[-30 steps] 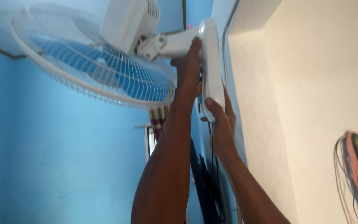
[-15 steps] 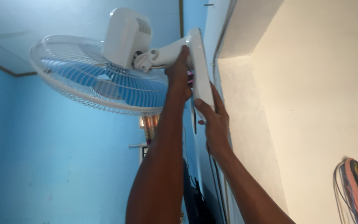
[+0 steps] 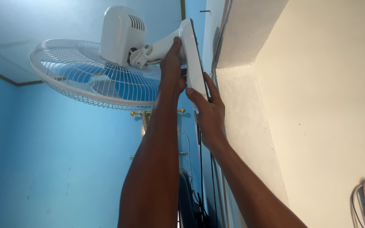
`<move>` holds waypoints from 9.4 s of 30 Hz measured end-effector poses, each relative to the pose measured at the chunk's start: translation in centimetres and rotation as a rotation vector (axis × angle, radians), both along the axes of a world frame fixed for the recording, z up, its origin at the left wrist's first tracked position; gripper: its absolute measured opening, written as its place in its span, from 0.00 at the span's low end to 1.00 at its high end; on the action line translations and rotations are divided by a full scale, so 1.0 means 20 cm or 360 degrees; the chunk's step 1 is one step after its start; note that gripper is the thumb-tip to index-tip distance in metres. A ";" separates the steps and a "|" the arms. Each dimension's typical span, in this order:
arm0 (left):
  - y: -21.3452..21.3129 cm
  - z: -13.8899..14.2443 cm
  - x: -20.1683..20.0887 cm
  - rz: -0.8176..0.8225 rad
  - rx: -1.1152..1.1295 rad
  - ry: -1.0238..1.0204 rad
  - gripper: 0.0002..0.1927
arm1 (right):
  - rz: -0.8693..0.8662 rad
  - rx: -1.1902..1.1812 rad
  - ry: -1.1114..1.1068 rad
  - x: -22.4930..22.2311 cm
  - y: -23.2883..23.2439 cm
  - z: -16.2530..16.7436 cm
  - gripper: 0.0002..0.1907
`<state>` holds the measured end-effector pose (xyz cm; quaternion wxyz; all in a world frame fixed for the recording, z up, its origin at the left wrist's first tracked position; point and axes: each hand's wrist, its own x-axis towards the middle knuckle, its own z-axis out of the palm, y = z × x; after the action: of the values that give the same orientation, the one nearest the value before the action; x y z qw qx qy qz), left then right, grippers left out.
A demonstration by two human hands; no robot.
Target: The person unscrews the front grille nut of a wall-mounted electric fan, removes the grille and blue blade assembly, then reattaches the blades and grille and tightens the nut. They lift the fan, mount it back onto the wall bracket, plug its power cord into a wall outlet, and the fan runs at the end.
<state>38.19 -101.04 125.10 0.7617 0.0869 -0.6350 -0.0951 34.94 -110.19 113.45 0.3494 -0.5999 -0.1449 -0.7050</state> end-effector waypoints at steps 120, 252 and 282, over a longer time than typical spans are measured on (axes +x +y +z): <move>0.18 0.03 -0.12 0.0287 -0.0149 0.0202 0.64 | -0.1487 0.0026 0.0090 -0.28 0.09 0.12 0.42; -0.12 -3.31 1.09 -0.0081 0.0324 -0.0811 0.14 | -0.2167 0.1803 0.0801 0.68 0.74 -2.46 0.10; -0.80 -3.30 1.05 -0.0657 0.0091 -0.0926 0.10 | -0.3601 0.1255 0.0626 0.80 0.07 -2.95 0.33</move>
<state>59.10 -117.07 59.20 0.5109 0.0017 -0.8266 -0.2360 51.02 -108.88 54.50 -0.2891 -0.3367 0.7409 -0.5041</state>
